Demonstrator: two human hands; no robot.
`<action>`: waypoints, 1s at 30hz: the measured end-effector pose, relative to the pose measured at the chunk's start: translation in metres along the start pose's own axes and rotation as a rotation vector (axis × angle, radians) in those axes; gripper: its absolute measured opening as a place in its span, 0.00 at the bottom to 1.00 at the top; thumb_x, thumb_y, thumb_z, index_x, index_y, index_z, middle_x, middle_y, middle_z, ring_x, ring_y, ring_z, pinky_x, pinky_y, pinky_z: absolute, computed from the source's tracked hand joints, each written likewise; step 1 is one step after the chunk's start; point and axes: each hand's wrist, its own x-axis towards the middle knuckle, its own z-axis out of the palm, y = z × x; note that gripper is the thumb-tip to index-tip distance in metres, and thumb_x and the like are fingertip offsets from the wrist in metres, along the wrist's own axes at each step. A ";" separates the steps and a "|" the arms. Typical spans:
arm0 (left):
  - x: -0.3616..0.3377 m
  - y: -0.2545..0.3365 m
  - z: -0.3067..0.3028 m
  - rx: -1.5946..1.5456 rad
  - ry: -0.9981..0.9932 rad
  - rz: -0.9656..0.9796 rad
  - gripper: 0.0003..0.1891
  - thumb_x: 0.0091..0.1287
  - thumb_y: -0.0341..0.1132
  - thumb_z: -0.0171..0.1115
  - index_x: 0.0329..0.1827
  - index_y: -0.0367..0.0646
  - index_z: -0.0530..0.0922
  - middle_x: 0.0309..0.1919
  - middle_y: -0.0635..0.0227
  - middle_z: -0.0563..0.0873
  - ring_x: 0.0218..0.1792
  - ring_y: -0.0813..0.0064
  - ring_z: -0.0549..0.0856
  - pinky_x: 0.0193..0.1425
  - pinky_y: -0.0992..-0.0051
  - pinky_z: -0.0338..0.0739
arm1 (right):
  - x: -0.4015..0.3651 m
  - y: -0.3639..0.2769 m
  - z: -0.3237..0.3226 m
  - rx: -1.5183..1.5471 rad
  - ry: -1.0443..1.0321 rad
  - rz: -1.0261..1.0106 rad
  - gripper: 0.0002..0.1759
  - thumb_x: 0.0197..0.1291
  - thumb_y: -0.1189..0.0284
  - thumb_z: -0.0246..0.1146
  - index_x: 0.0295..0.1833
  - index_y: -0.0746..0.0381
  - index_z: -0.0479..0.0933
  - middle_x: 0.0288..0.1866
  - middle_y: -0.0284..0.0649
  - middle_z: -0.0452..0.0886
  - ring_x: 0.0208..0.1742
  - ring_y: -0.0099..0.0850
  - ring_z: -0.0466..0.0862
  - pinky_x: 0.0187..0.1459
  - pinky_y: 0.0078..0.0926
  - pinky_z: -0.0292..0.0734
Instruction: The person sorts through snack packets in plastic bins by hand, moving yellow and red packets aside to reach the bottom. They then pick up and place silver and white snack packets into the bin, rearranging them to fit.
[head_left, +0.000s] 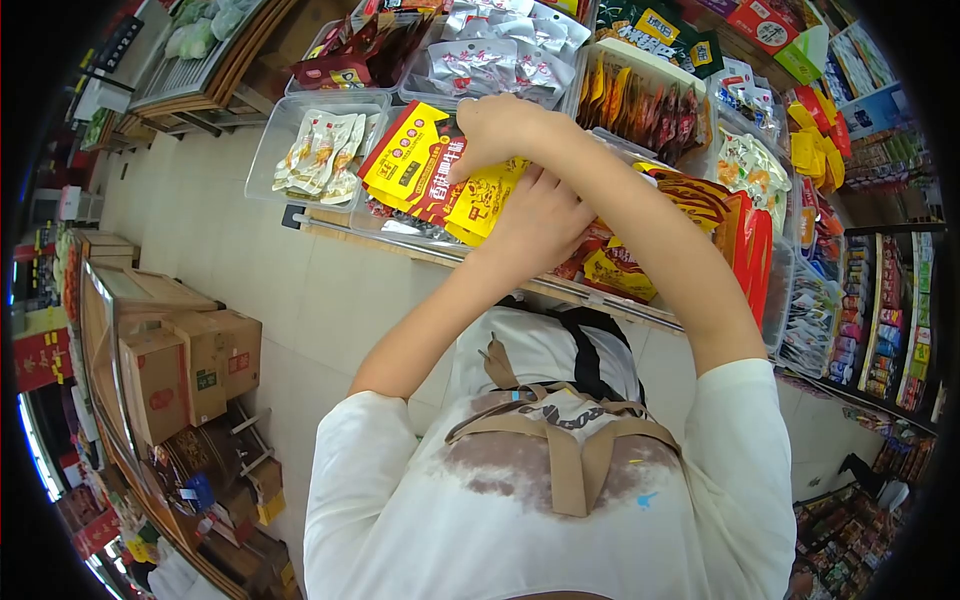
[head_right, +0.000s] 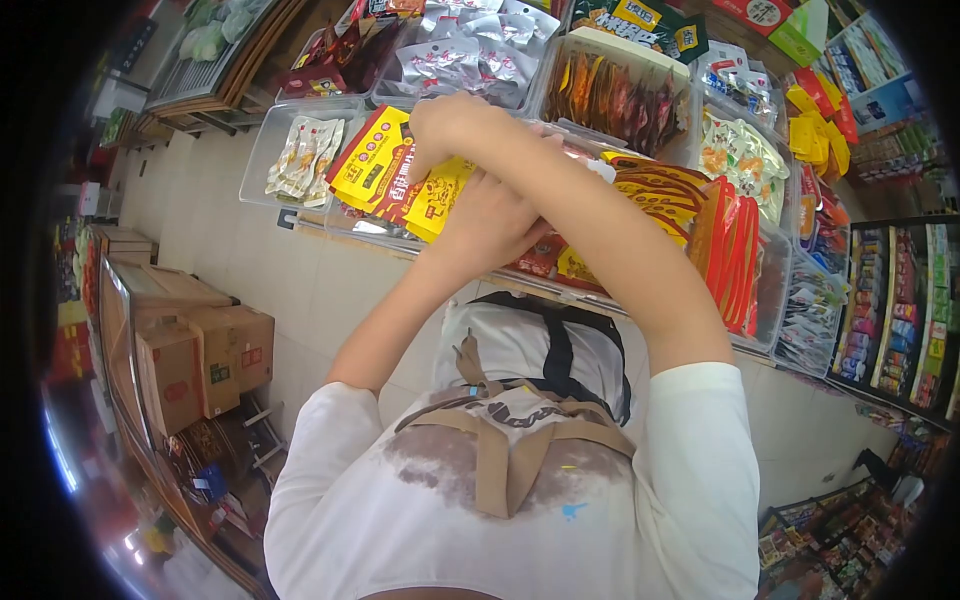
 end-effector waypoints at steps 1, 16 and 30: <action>0.002 -0.001 0.000 0.004 -0.027 -0.005 0.31 0.54 0.35 0.63 0.64 0.46 0.66 0.62 0.53 0.67 0.64 0.51 0.64 0.66 0.55 0.57 | 0.001 -0.001 0.005 0.002 0.000 0.001 0.41 0.37 0.50 0.71 0.50 0.71 0.70 0.47 0.54 0.78 0.49 0.44 0.79 0.49 0.40 0.74; 0.004 0.003 -0.005 0.025 0.002 0.011 0.32 0.51 0.32 0.65 0.62 0.47 0.67 0.59 0.54 0.69 0.63 0.50 0.64 0.63 0.55 0.61 | -0.001 0.004 0.013 0.207 0.412 -0.308 0.17 0.41 0.64 0.69 0.31 0.61 0.71 0.32 0.42 0.78 0.38 0.37 0.79 0.39 0.35 0.71; 0.003 0.005 -0.007 0.031 -0.055 -0.017 0.35 0.42 0.30 0.69 0.59 0.49 0.69 0.58 0.59 0.68 0.63 0.57 0.66 0.56 0.61 0.68 | -0.210 0.067 0.008 0.975 1.189 -0.138 0.13 0.54 0.83 0.61 0.45 0.66 0.68 0.43 0.40 0.79 0.42 0.25 0.79 0.46 0.20 0.75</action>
